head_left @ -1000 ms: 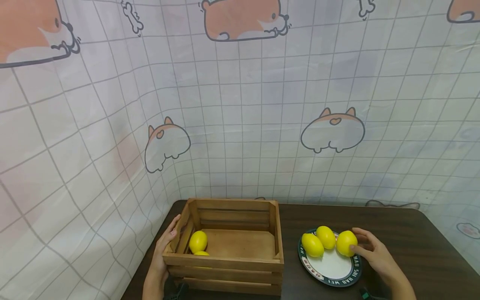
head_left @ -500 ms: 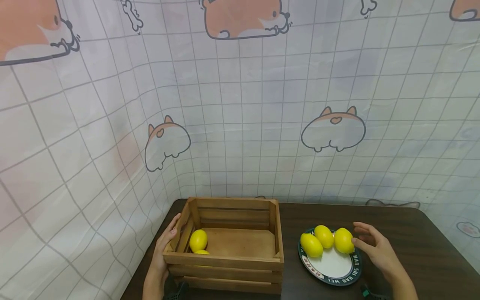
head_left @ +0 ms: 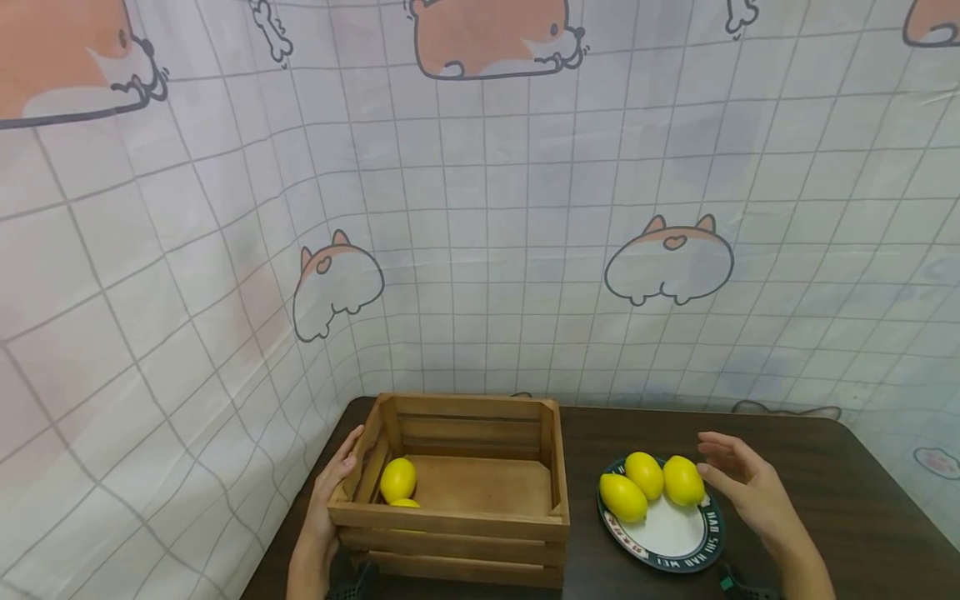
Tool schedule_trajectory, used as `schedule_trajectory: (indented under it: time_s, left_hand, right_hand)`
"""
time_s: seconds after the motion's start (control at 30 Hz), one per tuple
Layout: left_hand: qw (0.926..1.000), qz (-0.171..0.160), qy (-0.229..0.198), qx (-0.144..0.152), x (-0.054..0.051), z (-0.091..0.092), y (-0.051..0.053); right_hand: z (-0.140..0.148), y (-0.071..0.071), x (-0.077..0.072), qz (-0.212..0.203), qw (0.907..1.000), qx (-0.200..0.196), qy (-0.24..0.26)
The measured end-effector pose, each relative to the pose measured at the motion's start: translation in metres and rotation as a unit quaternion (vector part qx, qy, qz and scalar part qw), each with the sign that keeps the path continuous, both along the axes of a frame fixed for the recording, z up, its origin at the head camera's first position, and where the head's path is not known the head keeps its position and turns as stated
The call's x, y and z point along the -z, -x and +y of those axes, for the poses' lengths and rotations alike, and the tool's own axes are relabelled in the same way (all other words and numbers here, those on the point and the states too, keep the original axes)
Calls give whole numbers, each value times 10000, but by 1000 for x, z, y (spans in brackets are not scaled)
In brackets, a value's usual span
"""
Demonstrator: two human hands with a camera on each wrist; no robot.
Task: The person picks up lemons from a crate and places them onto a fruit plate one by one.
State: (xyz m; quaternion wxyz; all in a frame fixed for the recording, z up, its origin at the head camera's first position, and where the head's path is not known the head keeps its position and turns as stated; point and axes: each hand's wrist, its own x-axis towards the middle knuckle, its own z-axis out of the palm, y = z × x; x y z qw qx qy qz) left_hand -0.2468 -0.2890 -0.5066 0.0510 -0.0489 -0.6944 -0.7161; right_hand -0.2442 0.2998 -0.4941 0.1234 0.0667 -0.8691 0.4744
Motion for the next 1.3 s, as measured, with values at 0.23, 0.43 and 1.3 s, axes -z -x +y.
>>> schedule_trajectory:
  time_s: [0.23, 0.43, 1.3]
  left_hand:
    - [10000, -33, -3, -6, -2, 1, 1]
    - [9999, -27, 103, -62, -3, 3, 2]
    - [10000, 14, 72, -64, 1, 0, 0]
  right_hand:
    - [-22, -3, -15, 421, 9981, -399, 222]
    - [-49, -4, -29, 751, 9896, -1076, 594]
    - [-141, -1, -76, 646, 9534, -2832, 819]
